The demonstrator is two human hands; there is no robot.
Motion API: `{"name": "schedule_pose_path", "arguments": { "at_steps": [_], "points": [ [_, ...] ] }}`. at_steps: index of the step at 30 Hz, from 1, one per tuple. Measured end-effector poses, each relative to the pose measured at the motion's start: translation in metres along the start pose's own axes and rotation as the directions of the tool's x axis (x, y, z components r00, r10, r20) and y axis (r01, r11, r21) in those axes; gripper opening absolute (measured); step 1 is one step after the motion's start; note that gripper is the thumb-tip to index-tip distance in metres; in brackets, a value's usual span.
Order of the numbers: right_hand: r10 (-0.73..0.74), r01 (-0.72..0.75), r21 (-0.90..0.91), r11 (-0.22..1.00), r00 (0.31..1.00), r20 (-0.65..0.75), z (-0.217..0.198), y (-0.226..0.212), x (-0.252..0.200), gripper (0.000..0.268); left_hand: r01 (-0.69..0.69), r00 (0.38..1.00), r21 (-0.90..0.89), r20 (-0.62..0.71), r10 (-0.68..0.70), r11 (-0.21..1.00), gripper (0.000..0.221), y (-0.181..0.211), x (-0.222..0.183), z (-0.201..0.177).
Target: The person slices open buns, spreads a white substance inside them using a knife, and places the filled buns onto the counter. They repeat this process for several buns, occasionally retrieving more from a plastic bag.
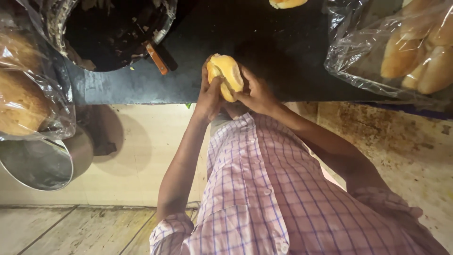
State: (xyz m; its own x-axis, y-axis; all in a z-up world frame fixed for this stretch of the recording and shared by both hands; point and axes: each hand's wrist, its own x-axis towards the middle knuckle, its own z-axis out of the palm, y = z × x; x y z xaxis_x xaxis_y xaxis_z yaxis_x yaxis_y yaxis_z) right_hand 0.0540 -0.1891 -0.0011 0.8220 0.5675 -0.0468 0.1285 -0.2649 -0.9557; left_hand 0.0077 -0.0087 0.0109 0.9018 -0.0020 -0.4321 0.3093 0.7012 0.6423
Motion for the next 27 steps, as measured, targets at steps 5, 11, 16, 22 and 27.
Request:
{"name": "schedule_pose_path", "arguments": {
  "at_steps": [5, 11, 16, 22, 27],
  "points": [
    [0.187, -0.184, 0.040, 0.982, 0.976, -0.114, 0.007, -0.002, 0.010, 0.060, -0.092, 0.996, 0.155, 0.025, 0.089, 0.984, 0.061, -0.007, 0.004, -0.001],
    [0.086, -0.077, 0.049, 0.996, 0.973, -0.213, 0.007, 0.000, 0.021, 0.057, -0.075, 0.997, 0.090, 0.042, 0.072, 0.993, 0.062, -0.006, 0.000, 0.002],
    [0.262, -0.260, 0.035, 0.965, 0.961, -0.089, 0.007, -0.011, 0.029, 0.066, -0.082, 0.997, -0.021, 0.004, 0.082, 0.996, 0.063, -0.009, 0.004, -0.012],
    [0.041, -0.039, 0.172, 0.984, 0.999, -0.007, 0.026, 0.023, 0.043, 0.108, -0.197, 0.876, 0.550, -0.273, 0.398, 0.811, 0.071, -0.041, 0.038, -0.094],
    [-0.040, 0.040, 0.000, 0.999, 0.999, 0.031, 0.037, 0.010, 0.065, 0.062, 0.250, 0.812, 0.922, -0.366, 0.455, 0.295, 0.092, -0.050, 0.040, -0.105]
  ]
}}
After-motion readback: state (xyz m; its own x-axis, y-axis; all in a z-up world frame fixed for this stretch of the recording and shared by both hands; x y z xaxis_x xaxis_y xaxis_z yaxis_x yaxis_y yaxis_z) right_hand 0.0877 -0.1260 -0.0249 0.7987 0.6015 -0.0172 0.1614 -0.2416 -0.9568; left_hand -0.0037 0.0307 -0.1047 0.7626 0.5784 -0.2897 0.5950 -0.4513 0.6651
